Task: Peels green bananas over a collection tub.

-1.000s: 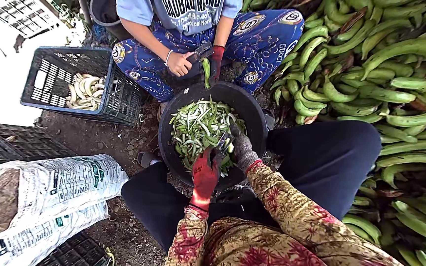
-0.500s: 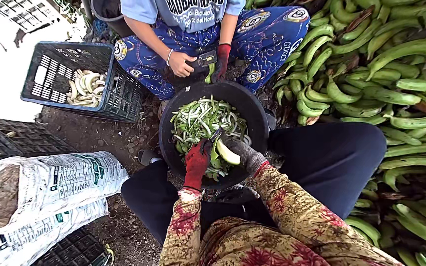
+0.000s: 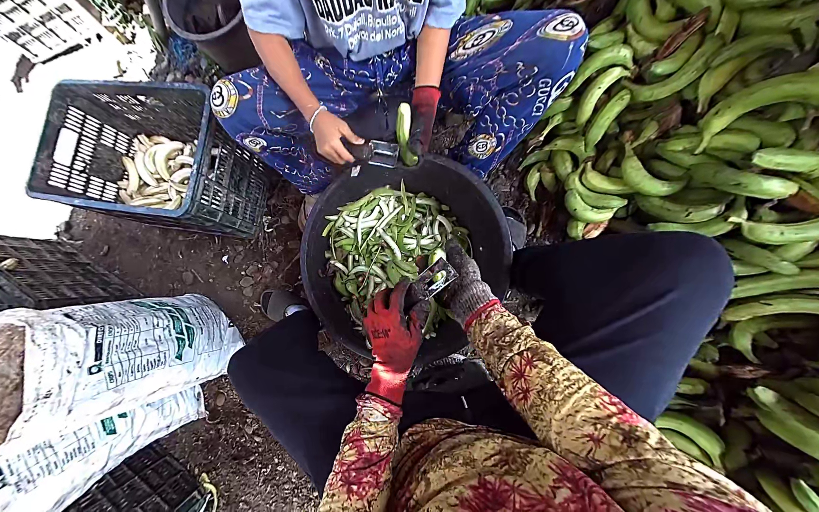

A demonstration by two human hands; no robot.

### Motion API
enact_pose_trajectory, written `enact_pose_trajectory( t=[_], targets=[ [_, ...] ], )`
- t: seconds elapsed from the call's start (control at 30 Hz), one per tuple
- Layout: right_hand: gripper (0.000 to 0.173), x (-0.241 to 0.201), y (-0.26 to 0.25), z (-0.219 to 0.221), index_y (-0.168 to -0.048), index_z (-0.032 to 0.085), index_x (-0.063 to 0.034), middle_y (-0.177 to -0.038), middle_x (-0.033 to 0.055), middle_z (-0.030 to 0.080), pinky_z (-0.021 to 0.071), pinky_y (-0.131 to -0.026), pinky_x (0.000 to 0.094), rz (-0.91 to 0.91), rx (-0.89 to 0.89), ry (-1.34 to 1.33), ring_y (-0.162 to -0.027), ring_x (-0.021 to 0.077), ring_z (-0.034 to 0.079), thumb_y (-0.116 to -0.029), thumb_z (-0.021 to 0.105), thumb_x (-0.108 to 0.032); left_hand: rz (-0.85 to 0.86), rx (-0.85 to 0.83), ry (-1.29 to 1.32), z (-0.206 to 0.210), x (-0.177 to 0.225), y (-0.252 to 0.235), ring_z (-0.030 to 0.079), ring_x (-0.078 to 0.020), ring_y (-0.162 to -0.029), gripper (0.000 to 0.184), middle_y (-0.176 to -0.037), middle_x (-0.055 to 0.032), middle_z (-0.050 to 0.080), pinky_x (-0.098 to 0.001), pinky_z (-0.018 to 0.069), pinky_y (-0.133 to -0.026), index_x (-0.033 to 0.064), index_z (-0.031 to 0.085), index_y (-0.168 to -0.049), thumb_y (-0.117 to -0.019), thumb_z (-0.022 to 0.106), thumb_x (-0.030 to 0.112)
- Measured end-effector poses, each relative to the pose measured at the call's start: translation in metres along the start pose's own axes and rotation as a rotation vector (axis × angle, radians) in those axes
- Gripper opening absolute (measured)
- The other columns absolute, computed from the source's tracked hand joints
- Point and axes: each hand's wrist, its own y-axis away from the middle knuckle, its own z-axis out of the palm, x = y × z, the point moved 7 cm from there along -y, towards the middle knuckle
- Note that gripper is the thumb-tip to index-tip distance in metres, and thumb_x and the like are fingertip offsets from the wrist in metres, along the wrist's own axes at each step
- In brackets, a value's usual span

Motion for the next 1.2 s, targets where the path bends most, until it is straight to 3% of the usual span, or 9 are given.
enact_pose_trajectory(
  t=[0.07, 0.17, 0.3, 0.5, 0.73, 0.9, 1.03, 1.13, 1.2],
  targets=[
    [0.051, -0.002, 0.002, -0.003, -0.121, 0.058, -0.0047, -0.097, 0.0118, 0.064, 0.0556, -0.072, 0.0406, -0.106, 0.090, 0.269, -0.082, 0.0207, 0.064, -0.1088, 0.036, -0.049, -0.050, -0.037, -0.001, 0.000, -0.003, -0.004, 0.065, -0.0445, -0.110, 0.050, -0.123, -0.0218, 0.068, -0.0627, 0.0504, -0.087, 0.0162, 0.068, -0.135, -0.0974, 0.049, 0.044],
    [0.043, -0.010, 0.018, 0.008, -0.144, 0.054, -0.0049, -0.134, 0.0223, 0.061, 0.0469, -0.105, 0.0535, -0.317, -0.044, 0.915, -0.122, 0.0334, 0.060, -0.1115, 0.038, -0.028, -0.219, -0.252, 0.051, 0.003, -0.015, -0.022, 0.064, -0.0432, -0.114, 0.042, -0.128, -0.0234, 0.065, -0.0625, 0.0490, -0.095, 0.0164, 0.061, -0.143, -0.1032, 0.051, 0.028],
    [0.044, 0.003, 0.032, 0.015, -0.140, 0.058, -0.0070, -0.123, 0.0160, 0.067, 0.0520, -0.099, 0.0435, -0.275, -0.454, 1.111, -0.110, 0.0220, 0.065, -0.1087, 0.044, -0.035, -0.323, -0.441, 0.040, 0.011, -0.043, -0.049, 0.062, -0.0370, -0.124, 0.043, -0.133, -0.0185, 0.065, -0.0603, 0.0458, -0.104, 0.0206, 0.057, -0.146, -0.1104, 0.038, 0.036],
    [0.043, 0.004, 0.012, -0.007, -0.132, 0.056, -0.0082, -0.091, 0.0116, 0.071, 0.0565, -0.061, 0.0344, 0.036, -0.211, 0.493, -0.071, 0.0204, 0.068, -0.1110, 0.035, -0.040, -0.208, -0.382, 0.071, 0.006, -0.028, -0.039, 0.066, -0.0360, -0.115, 0.041, -0.128, -0.0184, 0.067, -0.0582, 0.0510, -0.097, 0.0191, 0.060, -0.143, -0.1072, 0.045, 0.033],
    [0.042, 0.000, 0.010, -0.013, -0.107, 0.058, -0.0113, -0.080, 0.0023, 0.060, 0.0547, -0.060, 0.0263, 0.156, -0.204, 0.022, -0.066, 0.0104, 0.060, -0.1068, 0.039, -0.048, 0.198, -0.088, 0.009, 0.000, 0.004, 0.007, 0.067, -0.0411, -0.106, 0.050, -0.117, -0.0173, 0.071, -0.0614, 0.0516, -0.084, 0.0200, 0.072, -0.129, -0.0983, 0.045, 0.049],
    [0.036, 0.014, 0.018, -0.002, -0.119, 0.058, -0.0084, -0.085, 0.0053, 0.061, 0.0538, -0.063, 0.0322, -0.033, -0.174, 0.330, -0.069, 0.0135, 0.060, -0.1107, 0.038, -0.037, -0.065, -0.218, 0.040, 0.007, -0.009, -0.010, 0.065, -0.0420, -0.111, 0.043, -0.125, -0.0207, 0.067, -0.0612, 0.0512, -0.090, 0.0179, 0.065, -0.139, -0.0999, 0.052, 0.031],
    [0.040, 0.010, 0.036, 0.007, -0.140, 0.054, -0.0035, -0.115, 0.0157, 0.067, 0.0574, -0.086, 0.0386, -0.235, -0.267, 0.932, -0.096, 0.0198, 0.067, -0.1110, 0.040, -0.028, -0.342, -0.386, 0.094, 0.018, -0.033, -0.032, 0.061, -0.0398, -0.124, 0.041, -0.135, -0.0227, 0.062, -0.0578, 0.0464, -0.105, 0.0162, 0.057, -0.146, -0.1080, 0.045, 0.026],
    [0.038, 0.011, 0.038, 0.002, -0.132, 0.060, -0.0011, -0.109, 0.0148, 0.068, 0.0579, -0.082, 0.0363, -0.149, -0.291, 0.887, -0.092, 0.0188, 0.068, -0.1101, 0.043, -0.027, -0.376, -0.355, 0.149, 0.022, -0.047, -0.039, 0.060, -0.0345, -0.128, 0.041, -0.134, -0.0194, 0.065, -0.0541, 0.0429, -0.111, 0.0120, 0.059, -0.143, -0.1096, 0.042, 0.029],
    [0.038, 0.011, 0.025, -0.005, -0.128, 0.060, -0.0037, -0.096, 0.0122, 0.070, 0.0574, -0.065, 0.0322, -0.009, -0.232, 0.602, -0.074, 0.0182, 0.067, -0.1111, 0.039, -0.030, -0.338, -0.332, 0.186, 0.017, -0.045, -0.036, 0.062, -0.0334, -0.125, 0.041, -0.131, -0.0182, 0.066, -0.0539, 0.0455, -0.108, 0.0125, 0.059, -0.143, -0.1088, 0.043, 0.030]
  ],
)
